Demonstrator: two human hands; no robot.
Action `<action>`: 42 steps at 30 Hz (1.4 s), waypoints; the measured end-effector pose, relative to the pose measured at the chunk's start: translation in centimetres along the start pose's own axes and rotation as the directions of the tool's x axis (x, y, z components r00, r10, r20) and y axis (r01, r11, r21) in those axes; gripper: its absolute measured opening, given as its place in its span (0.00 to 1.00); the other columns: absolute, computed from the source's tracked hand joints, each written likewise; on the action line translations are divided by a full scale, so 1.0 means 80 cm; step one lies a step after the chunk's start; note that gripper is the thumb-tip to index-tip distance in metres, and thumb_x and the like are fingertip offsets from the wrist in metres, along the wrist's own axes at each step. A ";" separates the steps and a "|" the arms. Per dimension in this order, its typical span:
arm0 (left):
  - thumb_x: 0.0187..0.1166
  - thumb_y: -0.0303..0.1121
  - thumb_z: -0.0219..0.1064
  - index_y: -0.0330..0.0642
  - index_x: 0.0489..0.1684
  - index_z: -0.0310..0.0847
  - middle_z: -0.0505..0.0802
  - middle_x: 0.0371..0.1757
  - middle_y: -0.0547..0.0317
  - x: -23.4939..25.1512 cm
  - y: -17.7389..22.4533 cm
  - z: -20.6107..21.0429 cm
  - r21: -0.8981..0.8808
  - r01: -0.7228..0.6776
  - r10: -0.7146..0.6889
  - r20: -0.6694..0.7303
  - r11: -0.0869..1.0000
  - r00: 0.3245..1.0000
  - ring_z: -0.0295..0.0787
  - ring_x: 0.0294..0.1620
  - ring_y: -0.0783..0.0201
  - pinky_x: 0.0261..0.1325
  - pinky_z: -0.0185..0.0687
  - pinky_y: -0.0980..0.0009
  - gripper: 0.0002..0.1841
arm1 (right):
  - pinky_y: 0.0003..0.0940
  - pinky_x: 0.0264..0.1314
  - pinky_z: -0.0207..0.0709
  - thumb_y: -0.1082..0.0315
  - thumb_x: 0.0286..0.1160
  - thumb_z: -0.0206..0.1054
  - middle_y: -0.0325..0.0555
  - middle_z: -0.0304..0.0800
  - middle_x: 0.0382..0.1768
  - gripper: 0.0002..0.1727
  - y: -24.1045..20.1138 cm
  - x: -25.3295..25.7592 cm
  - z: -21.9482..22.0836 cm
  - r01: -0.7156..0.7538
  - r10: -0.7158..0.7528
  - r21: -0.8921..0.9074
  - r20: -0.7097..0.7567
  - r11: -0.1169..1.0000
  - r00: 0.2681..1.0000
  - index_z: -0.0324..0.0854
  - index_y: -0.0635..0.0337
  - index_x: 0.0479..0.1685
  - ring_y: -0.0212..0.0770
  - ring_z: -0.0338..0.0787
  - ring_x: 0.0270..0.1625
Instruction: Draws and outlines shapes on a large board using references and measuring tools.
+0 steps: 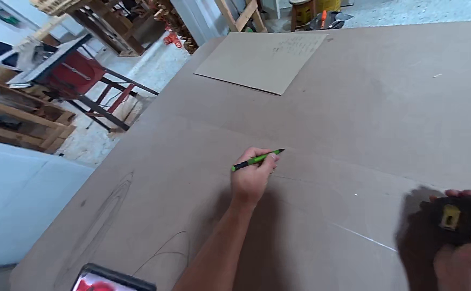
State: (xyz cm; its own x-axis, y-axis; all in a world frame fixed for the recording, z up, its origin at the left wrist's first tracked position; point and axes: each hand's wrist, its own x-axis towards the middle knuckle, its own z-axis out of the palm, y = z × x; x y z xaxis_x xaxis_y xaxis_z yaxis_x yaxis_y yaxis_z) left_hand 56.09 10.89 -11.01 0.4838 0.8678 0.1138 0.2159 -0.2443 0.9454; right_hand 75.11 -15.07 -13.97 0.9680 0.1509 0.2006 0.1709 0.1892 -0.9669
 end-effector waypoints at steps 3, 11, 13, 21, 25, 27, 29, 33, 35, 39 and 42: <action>0.81 0.29 0.72 0.41 0.46 0.89 0.99 0.41 0.55 -0.014 0.009 0.029 -0.003 -0.012 0.012 -0.018 1.000 1.000 0.98 0.34 0.60 0.38 0.96 0.67 0.04 | 0.40 0.56 0.91 0.66 0.90 0.51 0.37 0.90 0.46 0.15 -0.008 -0.002 0.005 0.035 -0.035 0.003 -0.011 0.999 0.999 0.76 0.62 0.64 0.38 0.93 0.48; 0.77 0.29 0.74 0.46 0.43 0.90 0.99 0.38 0.61 -0.048 0.028 0.085 -0.046 -0.122 0.130 0.264 0.991 0.956 0.97 0.32 0.63 0.34 0.96 0.67 0.03 | 0.39 0.56 0.91 0.65 0.89 0.53 0.37 0.91 0.46 0.14 -0.024 -0.005 0.011 -0.008 0.008 0.006 -0.049 1.000 0.999 0.79 0.58 0.62 0.37 0.94 0.48; 0.78 0.29 0.73 0.44 0.43 0.89 0.99 0.39 0.58 -0.047 0.027 0.084 -0.075 -0.118 0.134 0.276 0.990 0.952 0.97 0.32 0.61 0.35 0.97 0.66 0.03 | 0.40 0.56 0.92 0.65 0.89 0.53 0.38 0.91 0.45 0.14 -0.024 -0.005 0.010 -0.010 0.010 0.012 -0.057 1.000 0.998 0.79 0.59 0.63 0.38 0.94 0.48; 0.76 0.29 0.74 0.47 0.42 0.90 0.99 0.37 0.63 -0.048 0.029 0.083 -0.046 -0.156 0.162 0.371 0.987 0.914 0.96 0.31 0.65 0.33 0.95 0.69 0.03 | 0.39 0.56 0.92 0.65 0.89 0.54 0.38 0.91 0.45 0.14 -0.027 -0.006 0.012 -0.010 0.011 0.019 -0.050 1.000 0.999 0.79 0.59 0.62 0.38 0.94 0.48; 0.78 0.31 0.73 0.47 0.43 0.90 0.99 0.38 0.62 -0.039 0.023 0.081 -0.014 -0.137 0.137 0.243 0.990 0.960 0.96 0.31 0.65 0.33 0.95 0.68 0.03 | 0.39 0.56 0.92 0.66 0.89 0.53 0.38 0.91 0.45 0.14 -0.028 -0.006 0.012 -0.015 0.015 0.002 -0.047 1.000 0.999 0.79 0.59 0.62 0.37 0.94 0.48; 0.78 0.30 0.73 0.43 0.43 0.90 0.99 0.39 0.58 -0.028 0.014 0.077 -0.025 -0.120 0.123 0.139 0.992 0.983 0.97 0.33 0.63 0.35 0.96 0.66 0.04 | 0.40 0.56 0.92 0.66 0.89 0.53 0.39 0.91 0.46 0.14 -0.027 -0.006 0.011 -0.014 0.014 0.003 -0.046 1.000 0.999 0.78 0.60 0.63 0.38 0.94 0.48; 0.78 0.27 0.74 0.38 0.43 0.89 0.99 0.39 0.53 -0.018 0.013 0.070 -0.071 -0.061 0.065 0.046 0.996 0.997 0.97 0.33 0.60 0.36 0.96 0.66 0.04 | 0.40 0.57 0.92 0.66 0.89 0.52 0.38 0.91 0.45 0.15 -0.026 -0.005 0.011 -0.010 0.010 -0.003 -0.046 1.000 0.999 0.78 0.60 0.63 0.38 0.94 0.48; 0.79 0.29 0.73 0.42 0.45 0.89 0.99 0.40 0.56 -0.028 0.021 0.067 -0.036 -0.083 0.085 0.078 0.996 0.993 0.97 0.33 0.61 0.35 0.95 0.67 0.04 | 0.40 0.55 0.92 0.66 0.88 0.53 0.38 0.91 0.45 0.14 -0.025 -0.005 0.011 -0.005 0.005 -0.004 -0.052 1.000 0.999 0.78 0.60 0.63 0.38 0.94 0.47; 0.79 0.32 0.73 0.47 0.44 0.89 0.99 0.39 0.63 -0.040 0.024 0.074 0.023 -0.135 0.129 0.160 0.991 0.979 0.96 0.31 0.65 0.33 0.95 0.68 0.04 | 0.40 0.55 0.92 0.65 0.88 0.54 0.38 0.91 0.45 0.15 -0.025 -0.006 0.011 -0.007 0.007 -0.007 -0.053 1.000 0.999 0.78 0.61 0.63 0.38 0.94 0.48; 0.76 0.29 0.75 0.47 0.43 0.90 0.99 0.36 0.64 -0.050 0.029 0.086 -0.013 -0.141 0.140 0.257 0.990 0.956 0.95 0.28 0.68 0.30 0.93 0.72 0.03 | 0.40 0.55 0.92 0.65 0.88 0.54 0.38 0.91 0.45 0.14 -0.025 -0.005 0.011 0.001 -0.002 -0.012 -0.048 1.000 0.999 0.78 0.61 0.62 0.38 0.94 0.47; 0.77 0.29 0.74 0.46 0.43 0.90 0.99 0.37 0.62 -0.047 0.031 0.084 -0.038 -0.107 0.113 0.236 0.994 0.965 0.95 0.28 0.67 0.30 0.93 0.72 0.03 | 0.39 0.54 0.92 0.66 0.88 0.53 0.38 0.92 0.44 0.14 -0.024 -0.005 0.010 0.007 -0.007 -0.015 -0.038 1.000 0.999 0.78 0.61 0.62 0.38 0.95 0.46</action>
State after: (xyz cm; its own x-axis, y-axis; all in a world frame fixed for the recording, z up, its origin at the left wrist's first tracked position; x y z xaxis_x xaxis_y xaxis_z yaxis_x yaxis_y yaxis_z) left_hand 60.53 4.14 -11.13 0.6912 0.7081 0.1443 0.1309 -0.3191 0.9387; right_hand 74.28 -14.72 -12.08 0.9730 0.1127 0.2016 0.1803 0.1753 -0.9679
